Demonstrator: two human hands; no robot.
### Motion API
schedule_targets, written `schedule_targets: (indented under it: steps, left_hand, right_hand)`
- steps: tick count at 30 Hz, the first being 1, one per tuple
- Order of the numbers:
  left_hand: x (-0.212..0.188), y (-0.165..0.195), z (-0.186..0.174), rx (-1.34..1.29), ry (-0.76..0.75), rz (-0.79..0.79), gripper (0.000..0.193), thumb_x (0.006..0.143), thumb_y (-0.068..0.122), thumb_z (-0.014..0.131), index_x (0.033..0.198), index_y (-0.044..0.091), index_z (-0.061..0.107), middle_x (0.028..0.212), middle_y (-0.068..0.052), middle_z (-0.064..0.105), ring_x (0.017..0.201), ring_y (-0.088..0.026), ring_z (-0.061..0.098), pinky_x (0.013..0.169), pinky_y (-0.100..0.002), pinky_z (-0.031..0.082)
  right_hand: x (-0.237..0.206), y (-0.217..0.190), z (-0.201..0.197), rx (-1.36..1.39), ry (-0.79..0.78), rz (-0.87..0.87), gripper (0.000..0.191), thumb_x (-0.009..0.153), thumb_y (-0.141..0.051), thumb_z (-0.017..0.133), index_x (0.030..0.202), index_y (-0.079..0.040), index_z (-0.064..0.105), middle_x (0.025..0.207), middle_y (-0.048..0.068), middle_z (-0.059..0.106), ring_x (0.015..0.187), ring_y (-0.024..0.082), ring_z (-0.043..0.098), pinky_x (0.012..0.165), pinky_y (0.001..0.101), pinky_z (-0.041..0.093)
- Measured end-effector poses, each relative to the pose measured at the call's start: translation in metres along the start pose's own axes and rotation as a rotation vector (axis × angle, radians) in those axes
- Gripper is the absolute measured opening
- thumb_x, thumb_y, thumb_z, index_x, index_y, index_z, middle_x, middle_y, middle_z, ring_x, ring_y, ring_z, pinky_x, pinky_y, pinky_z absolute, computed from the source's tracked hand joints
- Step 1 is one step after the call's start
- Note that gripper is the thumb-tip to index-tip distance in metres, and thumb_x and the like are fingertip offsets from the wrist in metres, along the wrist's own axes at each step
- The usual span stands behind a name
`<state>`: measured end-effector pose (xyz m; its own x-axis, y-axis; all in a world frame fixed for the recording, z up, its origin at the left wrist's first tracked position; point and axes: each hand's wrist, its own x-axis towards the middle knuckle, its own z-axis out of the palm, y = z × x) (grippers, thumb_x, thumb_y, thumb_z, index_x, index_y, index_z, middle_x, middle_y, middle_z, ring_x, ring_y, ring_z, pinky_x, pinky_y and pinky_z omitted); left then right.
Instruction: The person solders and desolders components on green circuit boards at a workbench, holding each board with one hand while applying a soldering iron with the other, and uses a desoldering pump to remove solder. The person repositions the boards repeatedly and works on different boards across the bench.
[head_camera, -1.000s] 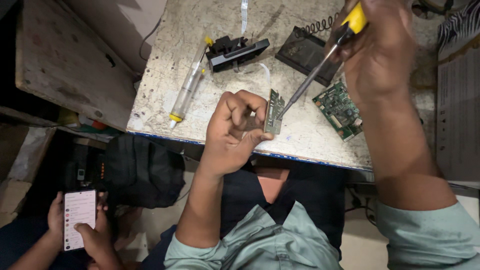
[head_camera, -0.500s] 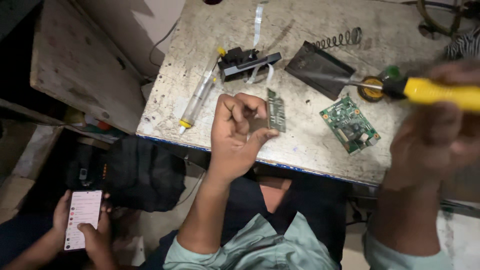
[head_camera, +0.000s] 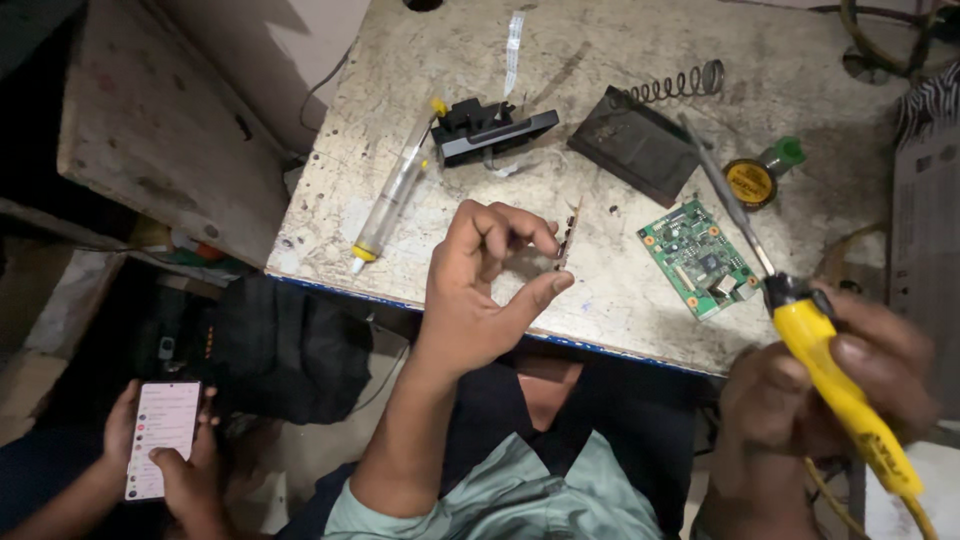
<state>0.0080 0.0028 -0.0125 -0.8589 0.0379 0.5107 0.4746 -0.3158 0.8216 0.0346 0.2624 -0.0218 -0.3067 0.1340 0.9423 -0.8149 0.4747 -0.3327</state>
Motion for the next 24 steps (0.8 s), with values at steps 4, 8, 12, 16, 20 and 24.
schedule_targets:
  steps: [4, 8, 12, 16, 20, 24]
  left_hand:
    - [0.001, 0.001, 0.002, -0.026, 0.014, -0.037, 0.047, 0.091, -0.015, 0.073, 0.103, 0.010, 0.035, 0.113, -0.010, 0.058, 0.109, -0.013, 0.059, 0.102, -0.030, 0.052]
    - [0.003, 0.004, 0.007, -0.001, 0.022, 0.002, 0.045, 0.090, -0.015, 0.073, 0.106, 0.008, 0.037, 0.117, -0.009, 0.055, 0.107, -0.012, 0.059, 0.102, -0.029, 0.052]
    - [0.006, 0.013, 0.010, 0.100, 0.012, 0.036, 0.045, 0.092, -0.012, 0.075, 0.123, 0.003, 0.046, 0.127, -0.013, 0.061, 0.119, -0.016, 0.061, 0.110, -0.032, 0.051]
    - [0.007, 0.027, 0.011, 0.520, 0.053, 0.092, 0.056, 0.087, 0.000, 0.081, 0.138, 0.001, 0.057, 0.125, -0.013, 0.069, 0.117, -0.020, 0.069, 0.101, -0.032, 0.055]
    - [0.013, 0.032, 0.018, 0.656, 0.027, 0.246, 0.037, 0.088, 0.003, 0.080, 0.123, 0.005, 0.069, 0.122, -0.013, 0.069, 0.117, -0.028, 0.066, 0.102, -0.035, 0.053]
    - [0.013, 0.035, 0.019, 0.645, 0.017, 0.205, 0.031, 0.086, 0.004, 0.080, 0.116, 0.005, 0.073, 0.118, -0.012, 0.069, 0.115, -0.030, 0.066, 0.097, -0.036, 0.055]
  right_hand:
    - [0.001, -0.016, -0.001, -0.017, -0.004, 0.078, 0.030, 0.118, -0.030, 0.066, 0.129, -0.013, 0.044, 0.119, 0.013, 0.057, 0.092, 0.017, 0.063, 0.084, 0.0237, 0.055]
    - [0.004, -0.019, 0.001, -0.026, 0.026, 0.116, 0.032, 0.117, -0.033, 0.065, 0.129, -0.012, 0.044, 0.116, 0.013, 0.057, 0.090, 0.016, 0.061, 0.082, 0.0237, 0.052]
    - [0.002, -0.021, 0.005, -0.017, 0.067, 0.132, 0.033, 0.114, -0.035, 0.065, 0.128, -0.013, 0.044, 0.116, 0.013, 0.057, 0.090, 0.015, 0.061, 0.083, 0.0244, 0.052]
    - [-0.003, -0.023, 0.006, -0.009, 0.074, 0.185, 0.030, 0.118, -0.033, 0.065, 0.127, -0.013, 0.045, 0.116, 0.013, 0.056, 0.095, 0.015, 0.060, 0.090, 0.0237, 0.053]
    - [-0.004, -0.018, 0.004, 0.055, 0.095, 0.151, 0.032, 0.114, -0.031, 0.068, 0.128, -0.013, 0.047, 0.117, 0.014, 0.057, 0.099, 0.018, 0.062, 0.093, 0.0244, 0.055]
    - [-0.003, -0.015, 0.002, 0.111, 0.085, 0.173, 0.035, 0.112, -0.032, 0.074, 0.127, -0.014, 0.048, 0.116, 0.014, 0.060, 0.100, 0.018, 0.064, 0.093, 0.0239, 0.057]
